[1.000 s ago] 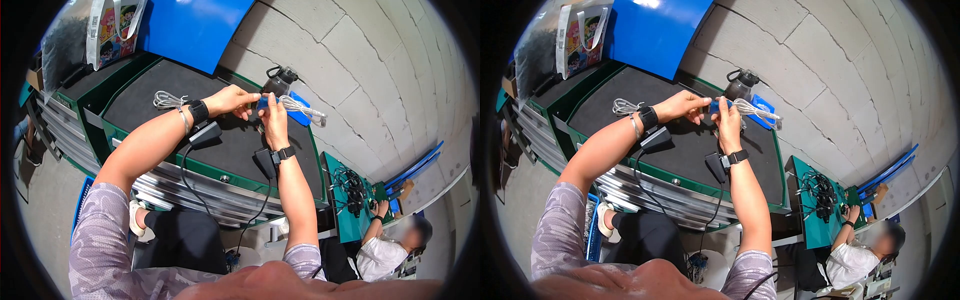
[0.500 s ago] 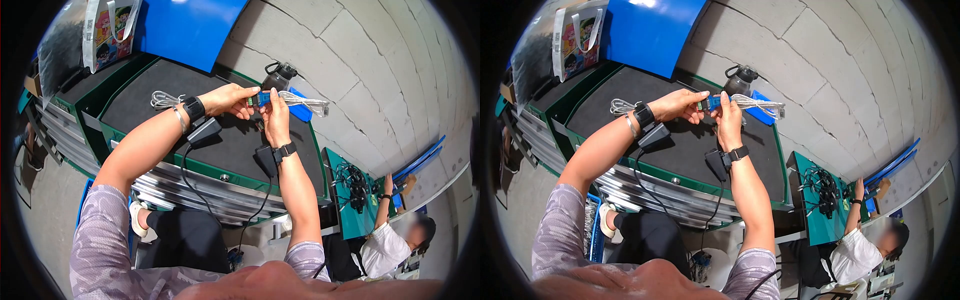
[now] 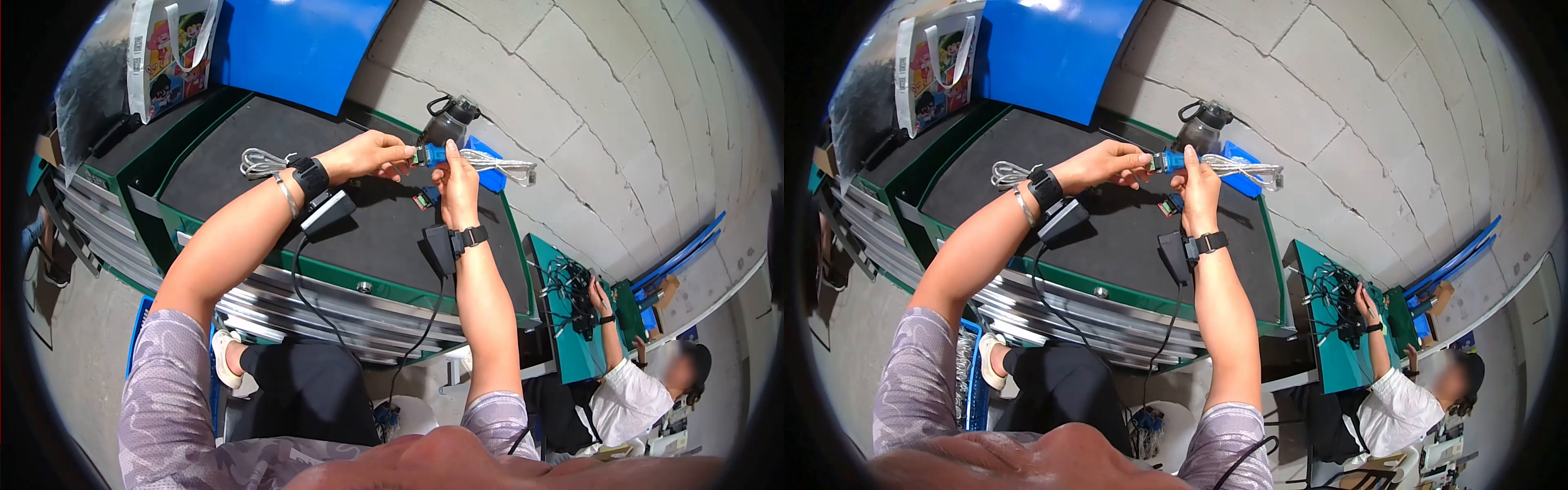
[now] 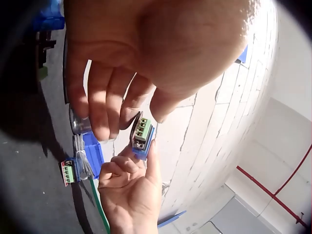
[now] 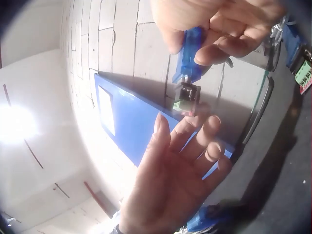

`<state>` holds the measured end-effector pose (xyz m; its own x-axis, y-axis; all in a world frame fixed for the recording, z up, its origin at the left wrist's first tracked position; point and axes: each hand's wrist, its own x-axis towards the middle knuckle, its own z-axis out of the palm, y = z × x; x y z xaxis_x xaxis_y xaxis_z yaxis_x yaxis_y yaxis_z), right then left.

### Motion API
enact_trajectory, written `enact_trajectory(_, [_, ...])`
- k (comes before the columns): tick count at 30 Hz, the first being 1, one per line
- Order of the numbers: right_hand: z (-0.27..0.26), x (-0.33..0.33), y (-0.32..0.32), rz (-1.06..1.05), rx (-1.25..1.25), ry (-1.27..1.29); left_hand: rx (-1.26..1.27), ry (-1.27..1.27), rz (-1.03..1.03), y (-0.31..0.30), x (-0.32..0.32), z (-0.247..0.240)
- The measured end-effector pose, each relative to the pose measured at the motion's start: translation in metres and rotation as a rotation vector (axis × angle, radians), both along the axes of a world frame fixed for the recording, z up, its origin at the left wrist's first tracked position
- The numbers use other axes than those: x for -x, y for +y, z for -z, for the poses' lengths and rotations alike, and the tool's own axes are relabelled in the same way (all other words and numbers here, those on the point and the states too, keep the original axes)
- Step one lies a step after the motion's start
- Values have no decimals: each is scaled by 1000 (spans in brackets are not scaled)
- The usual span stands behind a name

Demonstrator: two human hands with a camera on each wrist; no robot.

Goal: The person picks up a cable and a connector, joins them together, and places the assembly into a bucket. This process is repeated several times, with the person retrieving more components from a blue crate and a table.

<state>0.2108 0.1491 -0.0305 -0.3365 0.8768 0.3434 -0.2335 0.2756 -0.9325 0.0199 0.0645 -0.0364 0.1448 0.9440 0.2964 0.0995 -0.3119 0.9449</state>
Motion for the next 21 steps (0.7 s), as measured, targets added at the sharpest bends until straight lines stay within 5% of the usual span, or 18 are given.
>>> enact_trajectory(21, [4, 5, -5, 7, -140, 25, -60, 56, -41, 3, 0, 2])
